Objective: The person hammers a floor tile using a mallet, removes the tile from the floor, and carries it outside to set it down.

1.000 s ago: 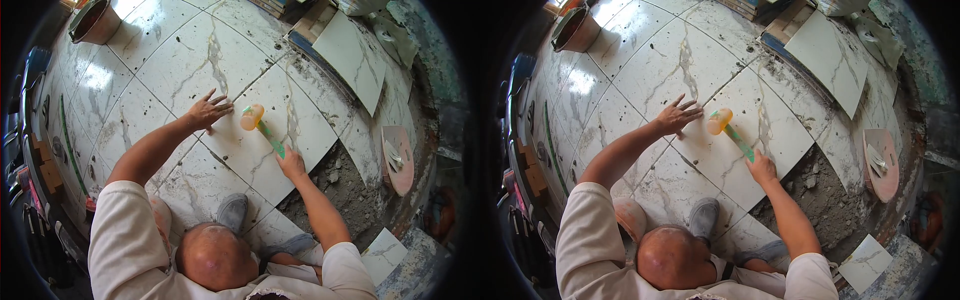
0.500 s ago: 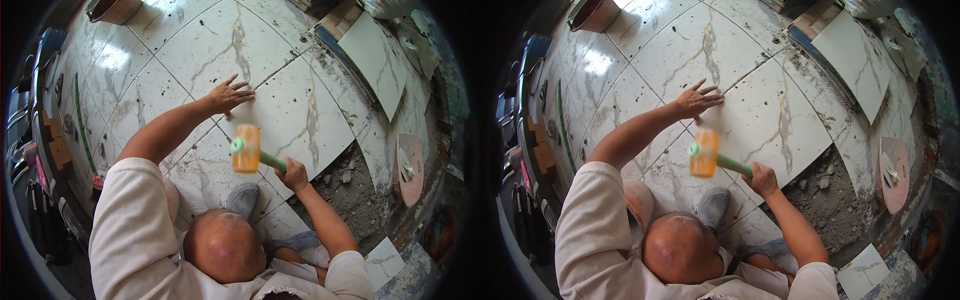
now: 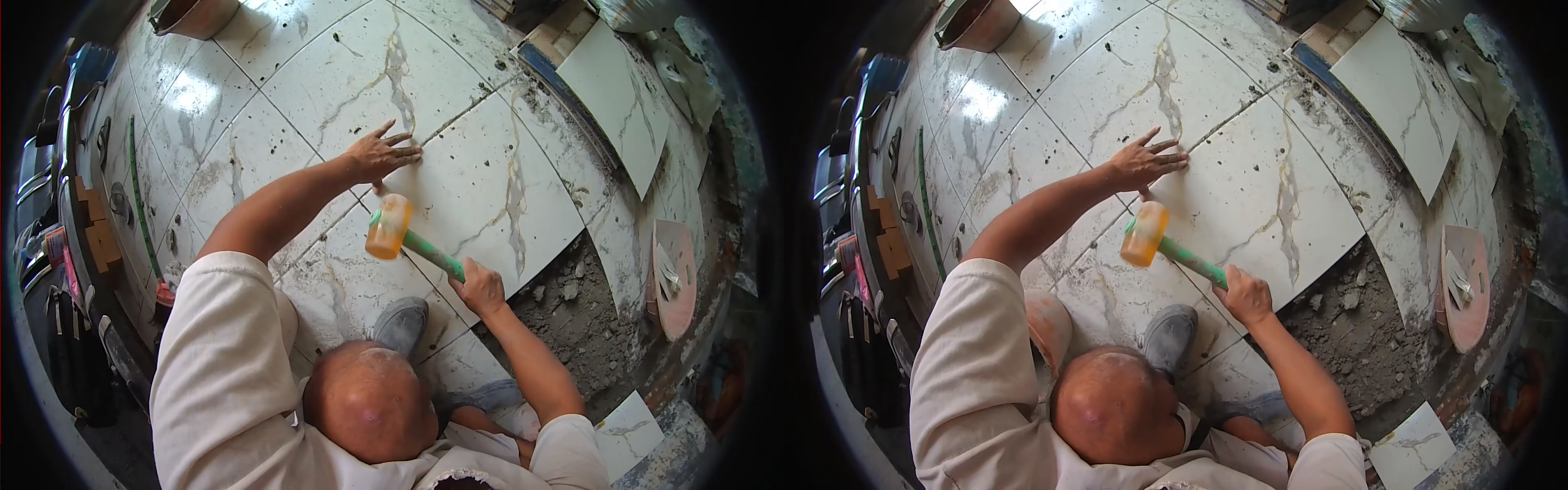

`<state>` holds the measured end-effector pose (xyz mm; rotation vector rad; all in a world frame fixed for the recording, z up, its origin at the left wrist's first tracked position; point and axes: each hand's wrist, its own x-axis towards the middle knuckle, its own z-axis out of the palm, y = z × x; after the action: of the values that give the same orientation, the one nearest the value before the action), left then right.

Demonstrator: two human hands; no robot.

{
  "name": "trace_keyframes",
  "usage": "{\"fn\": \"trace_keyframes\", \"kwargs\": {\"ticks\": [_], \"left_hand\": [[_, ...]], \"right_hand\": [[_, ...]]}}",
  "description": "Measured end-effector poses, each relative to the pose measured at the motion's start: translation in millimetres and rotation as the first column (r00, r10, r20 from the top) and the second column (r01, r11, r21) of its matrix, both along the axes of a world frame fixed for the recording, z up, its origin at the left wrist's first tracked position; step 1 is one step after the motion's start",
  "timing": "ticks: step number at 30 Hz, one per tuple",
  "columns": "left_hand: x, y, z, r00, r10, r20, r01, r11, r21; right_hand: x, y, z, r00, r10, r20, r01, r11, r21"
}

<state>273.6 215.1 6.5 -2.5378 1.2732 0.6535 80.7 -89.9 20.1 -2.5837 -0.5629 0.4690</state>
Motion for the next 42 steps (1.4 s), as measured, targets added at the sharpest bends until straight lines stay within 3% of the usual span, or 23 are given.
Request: {"fn": "trace_keyframes", "kwargs": {"ticks": [2, 5, 6, 8, 9, 11, 12, 14, 19, 20, 22, 24, 26, 28, 30, 32, 35, 38, 39, 42], "left_hand": [[-0.3, 1.7, 0.1, 1.000, -0.005, 0.011, 0.006, 1.000, -0.009], [1.7, 0.4, -4.2, 1.000, -0.014, 0.026, 0.014, 1.000, -0.019], [-1.2, 1.8, -8.6, 1.000, -0.017, 0.026, 0.018, 0.999, -0.035], [-2.5, 0.6, -6.3, 1.000, -0.015, 0.022, 0.017, 0.999, -0.049], [-2.9, 0.8, -5.3, 1.000, -0.009, 0.012, 0.009, 0.999, -0.040], [-2.1, 0.1, 0.0, 1.000, -0.001, 0.009, 0.001, 1.000, -0.028], [-3.3, -1.1, 1.4, 1.000, -0.003, 0.004, 0.003, 1.000, -0.024], [1.2, -1.4, 3.8, 1.000, 0.002, 0.014, -0.002, 1.000, -0.016], [-2.8, 0.6, -7.0, 1.000, -0.003, 0.028, 0.004, 0.999, -0.037], [-1.8, 1.4, -8.1, 0.999, -0.002, 0.041, 0.004, 0.999, -0.052], [-1.9, 0.8, -10.0, 0.999, -0.011, 0.041, 0.014, 0.998, -0.069], [-1.2, -0.4, -5.4, 0.999, -0.001, 0.038, 0.002, 1.000, -0.020], [-2.3, -0.5, -4.4, 0.999, 0.021, 0.026, -0.020, 0.999, -0.033], [-3.2, 0.8, -9.4, 0.998, 0.008, 0.059, -0.004, 0.998, -0.062], [-3.8, 4.1, -14.9, 0.996, 0.010, 0.083, 0.001, 0.992, -0.129], [-3.9, 3.2, -10.5, 0.998, 0.013, 0.068, -0.004, 0.990, -0.144], [-4.4, 3.1, -12.7, 0.998, 0.033, 0.051, -0.023, 0.984, -0.179], [-6.1, -1.2, -9.8, 0.997, 0.067, 0.025, -0.064, 0.989, -0.130], [-4.8, 0.9, -10.8, 0.998, 0.046, 0.032, -0.041, 0.990, -0.137], [-3.0, -3.6, -1.2, 0.999, 0.031, 0.020, -0.028, 0.990, -0.137]], "right_hand": [[-8.7, -12.4, -17.9, 0.998, 0.002, 0.066, -0.007, 0.997, 0.077], [-3.9, -28.3, -18.6, 0.976, -0.128, -0.174, 0.090, 0.973, -0.211], [-8.6, -28.0, -12.6, 0.975, -0.138, -0.176, 0.098, 0.971, -0.218], [-11.0, -17.6, 1.3, 0.991, -0.116, -0.068, 0.114, 0.993, -0.045], [-18.5, -19.8, -1.3, 0.990, -0.116, -0.079, 0.113, 0.993, -0.046], [-28.2, -27.1, -13.7, 0.999, -0.013, 0.047, 0.004, 0.981, 0.192], [-30.6, -31.4, -19.2, 0.999, -0.015, 0.045, 0.006, 0.981, 0.193], [-17.8, -29.9, -18.9, 0.984, -0.104, -0.145, 0.076, 0.979, -0.188], [-35.0, -32.9, -18.3, 0.999, -0.032, 0.013, 0.030, 0.994, 0.109], [-34.2, -39.1, -19.7, 0.999, -0.033, 0.008, 0.032, 0.993, 0.109], [-32.0, -54.3, -22.7, 0.981, -0.102, -0.163, 0.066, 0.975, -0.210], [-34.2, -58.4, -21.9, 0.995, -0.066, -0.080, 0.054, 0.988, -0.144], [-45.6, -53.5, -2.4, 0.998, -0.066, 0.002, 0.066, 0.997, 0.032], [-63.3, -80.2, -20.3, 0.998, 0.021, 0.053, -0.028, 0.992, 0.123], [-68.1, -103.6, -29.5, 0.975, -0.103, -0.197, 0.075, 0.987, -0.143], [-70.0, -107.0, -20.9, 0.973, -0.133, -0.189, 0.102, 0.981, -0.168], [-74.9, -101.1, 2.7, 0.989, -0.146, -0.038, 0.149, 0.986, 0.077], [-89.7, -128.6, -19.1, 0.985, -0.128, -0.116, 0.130, 0.992, 0.007], [-88.4, -132.7, -22.7, 0.945, -0.194, -0.263, 0.127, 0.960, -0.249], [-82.3, -108.6, 0.0, 0.981, -0.144, -0.132, 0.127, 0.984, -0.127]]}}
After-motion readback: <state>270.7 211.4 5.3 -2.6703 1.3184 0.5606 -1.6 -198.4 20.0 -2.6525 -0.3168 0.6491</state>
